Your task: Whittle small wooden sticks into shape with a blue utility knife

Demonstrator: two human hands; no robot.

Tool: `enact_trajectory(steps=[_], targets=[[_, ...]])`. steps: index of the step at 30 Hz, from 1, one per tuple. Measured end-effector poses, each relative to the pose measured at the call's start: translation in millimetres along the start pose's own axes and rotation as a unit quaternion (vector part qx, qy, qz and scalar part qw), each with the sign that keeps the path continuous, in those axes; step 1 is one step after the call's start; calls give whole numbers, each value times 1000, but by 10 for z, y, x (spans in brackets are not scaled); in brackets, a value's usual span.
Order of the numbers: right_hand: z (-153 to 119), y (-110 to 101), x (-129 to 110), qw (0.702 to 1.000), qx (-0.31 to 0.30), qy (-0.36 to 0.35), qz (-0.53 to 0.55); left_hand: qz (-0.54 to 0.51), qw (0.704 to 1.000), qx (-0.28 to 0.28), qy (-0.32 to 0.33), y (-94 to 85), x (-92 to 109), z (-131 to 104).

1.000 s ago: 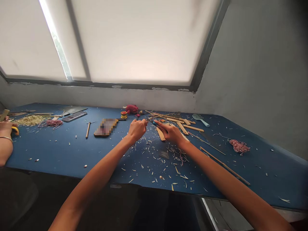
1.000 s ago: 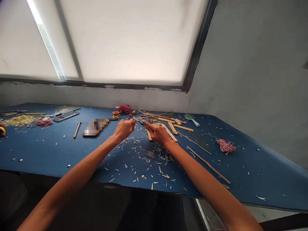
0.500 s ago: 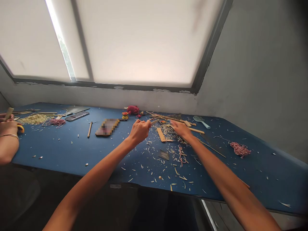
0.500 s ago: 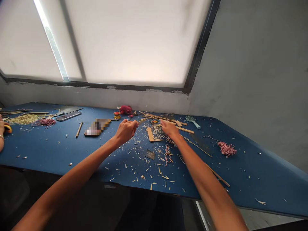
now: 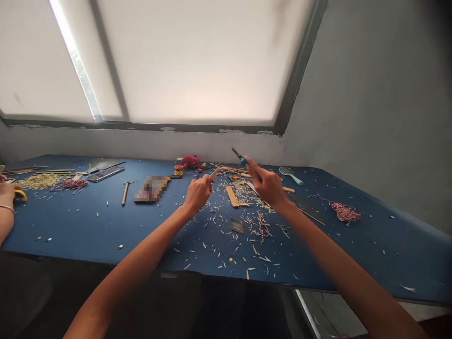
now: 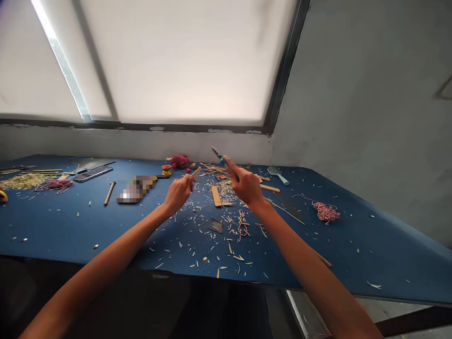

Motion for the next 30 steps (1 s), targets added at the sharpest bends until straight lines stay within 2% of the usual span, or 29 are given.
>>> enact_trajectory(steps=[3, 5, 9, 12, 14, 17, 23, 30], targets=[[-86, 91, -277, 996, -32, -81, -29, -89, 996, -13, -12, 38, -50, -5], [-157, 179, -371, 989, -68, -110, -67, -184, 982, -26, -28, 97, -75, 2], [-258, 313, -406, 980, -107, -125, -109, -397, 908, -86, -101, 239, -61, 3], [-287, 346, -393, 980, -103, -130, -110, -462, 863, -123, -162, 291, -17, -18], [-296, 349, -388, 980, -99, -132, -111, -466, 854, -135, -190, 296, 1, -28], [-305, 339, -376, 981, -99, -131, -100, -432, 866, -150, -200, 289, 8, -20], [-328, 321, -331, 982, -118, -120, -88, -338, 912, -154, -171, 298, -15, -20], [-382, 377, -357, 982, -131, -127, -43, -131, 972, -143, -129, 254, -122, -82]])
Point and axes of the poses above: each hand's wrist, its own z-axis towards the middle knuckle, its own y-axis out of the palm, x = y × z, the point moved 1 cm from there along z, towards the middle knuckle, and after that the axes turned 8 degrees about -z, right-handed, at the moved point
